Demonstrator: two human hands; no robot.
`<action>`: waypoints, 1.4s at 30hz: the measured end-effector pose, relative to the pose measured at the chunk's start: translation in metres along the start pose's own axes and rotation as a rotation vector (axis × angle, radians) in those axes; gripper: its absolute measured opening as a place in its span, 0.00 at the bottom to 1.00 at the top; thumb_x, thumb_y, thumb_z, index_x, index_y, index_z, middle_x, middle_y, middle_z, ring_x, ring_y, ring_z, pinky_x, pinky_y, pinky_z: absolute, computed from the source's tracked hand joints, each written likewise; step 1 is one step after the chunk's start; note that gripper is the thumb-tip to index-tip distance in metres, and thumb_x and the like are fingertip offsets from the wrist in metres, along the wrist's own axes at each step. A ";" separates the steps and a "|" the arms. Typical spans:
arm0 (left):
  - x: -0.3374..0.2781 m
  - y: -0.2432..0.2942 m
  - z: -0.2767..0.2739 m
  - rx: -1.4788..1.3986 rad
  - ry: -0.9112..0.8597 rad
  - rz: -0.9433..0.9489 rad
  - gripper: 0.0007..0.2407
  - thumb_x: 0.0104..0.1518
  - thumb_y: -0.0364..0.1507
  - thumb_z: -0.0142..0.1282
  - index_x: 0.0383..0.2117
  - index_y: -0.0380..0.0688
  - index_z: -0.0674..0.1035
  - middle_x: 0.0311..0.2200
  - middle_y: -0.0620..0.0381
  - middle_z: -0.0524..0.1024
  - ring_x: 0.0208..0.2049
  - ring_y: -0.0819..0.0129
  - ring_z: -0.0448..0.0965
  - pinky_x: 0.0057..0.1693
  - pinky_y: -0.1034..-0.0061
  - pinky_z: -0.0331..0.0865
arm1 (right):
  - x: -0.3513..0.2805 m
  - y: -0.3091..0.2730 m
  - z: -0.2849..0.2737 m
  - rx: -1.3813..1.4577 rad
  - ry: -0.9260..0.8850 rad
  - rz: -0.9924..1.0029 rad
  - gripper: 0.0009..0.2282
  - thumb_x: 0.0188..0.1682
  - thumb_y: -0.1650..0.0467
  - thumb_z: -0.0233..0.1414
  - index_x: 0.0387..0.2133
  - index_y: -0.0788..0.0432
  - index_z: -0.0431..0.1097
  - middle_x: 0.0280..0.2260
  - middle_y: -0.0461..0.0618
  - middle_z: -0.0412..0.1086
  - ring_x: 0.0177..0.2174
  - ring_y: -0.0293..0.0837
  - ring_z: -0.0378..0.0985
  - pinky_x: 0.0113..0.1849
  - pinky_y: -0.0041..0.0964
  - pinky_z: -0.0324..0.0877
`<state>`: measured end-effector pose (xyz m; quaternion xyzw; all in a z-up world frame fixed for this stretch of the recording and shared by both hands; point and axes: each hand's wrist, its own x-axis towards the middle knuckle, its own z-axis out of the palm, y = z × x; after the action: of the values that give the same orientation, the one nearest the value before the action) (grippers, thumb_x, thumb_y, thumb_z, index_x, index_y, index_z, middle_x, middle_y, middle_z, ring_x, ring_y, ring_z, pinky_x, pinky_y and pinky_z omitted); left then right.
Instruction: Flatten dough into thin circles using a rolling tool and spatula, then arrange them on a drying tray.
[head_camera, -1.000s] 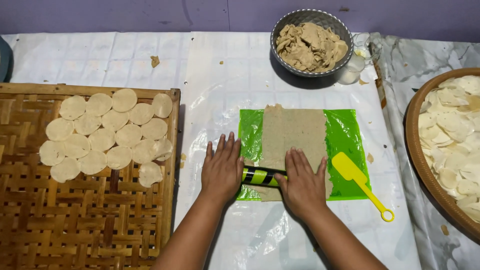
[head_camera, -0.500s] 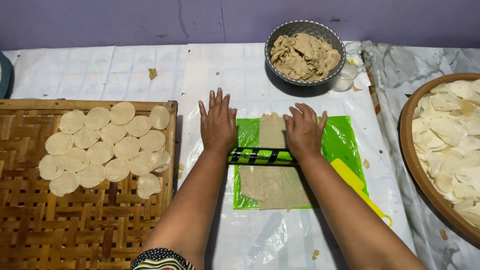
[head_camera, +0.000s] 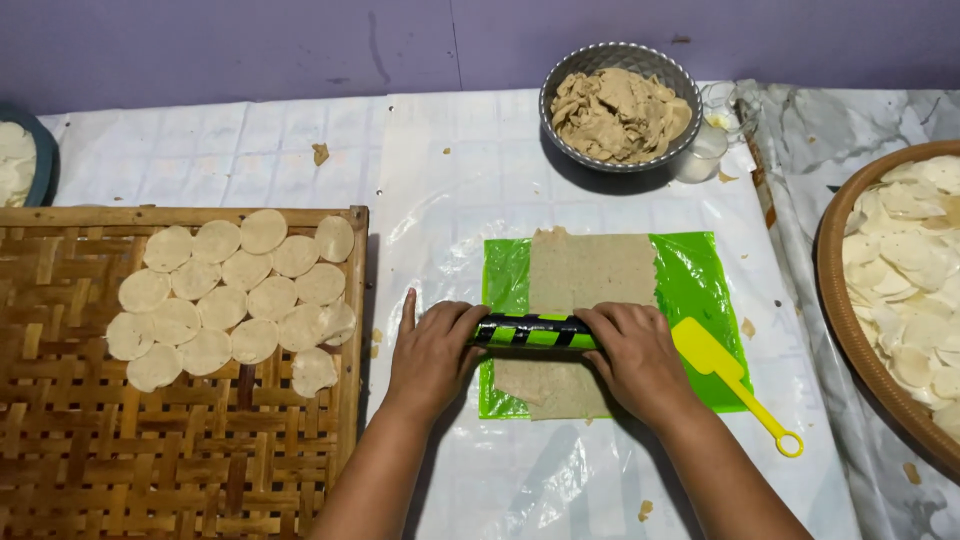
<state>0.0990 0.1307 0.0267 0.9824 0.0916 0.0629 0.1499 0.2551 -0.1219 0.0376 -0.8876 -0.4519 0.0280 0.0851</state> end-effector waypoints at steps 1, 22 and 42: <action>-0.008 0.001 0.004 -0.002 -0.003 0.001 0.24 0.55 0.39 0.61 0.60 0.61 0.71 0.51 0.59 0.76 0.60 0.59 0.69 0.72 0.41 0.31 | -0.007 -0.003 0.004 0.000 -0.003 0.003 0.25 0.47 0.62 0.57 0.60 0.38 0.62 0.49 0.39 0.68 0.54 0.44 0.69 0.57 0.53 0.59; -0.078 0.043 0.050 0.145 0.109 -0.070 0.27 0.66 0.45 0.36 0.68 0.46 0.59 0.73 0.47 0.48 0.74 0.55 0.40 0.72 0.52 0.32 | -0.063 -0.037 0.061 -0.274 0.198 0.053 0.29 0.56 0.51 0.33 0.69 0.48 0.46 0.73 0.52 0.35 0.71 0.46 0.32 0.65 0.61 0.28; -0.038 0.094 0.057 -0.125 0.175 0.249 0.20 0.55 0.26 0.54 0.57 0.43 0.71 0.50 0.50 0.71 0.54 0.55 0.69 0.63 0.57 0.56 | -0.114 0.117 0.012 0.112 -0.136 0.792 0.20 0.46 0.67 0.56 0.53 0.48 0.67 0.43 0.44 0.79 0.42 0.48 0.82 0.45 0.45 0.75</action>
<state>0.0853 0.0184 -0.0018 0.9657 -0.0221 0.1721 0.1934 0.2796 -0.2795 0.0023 -0.9832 -0.0774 0.1416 0.0857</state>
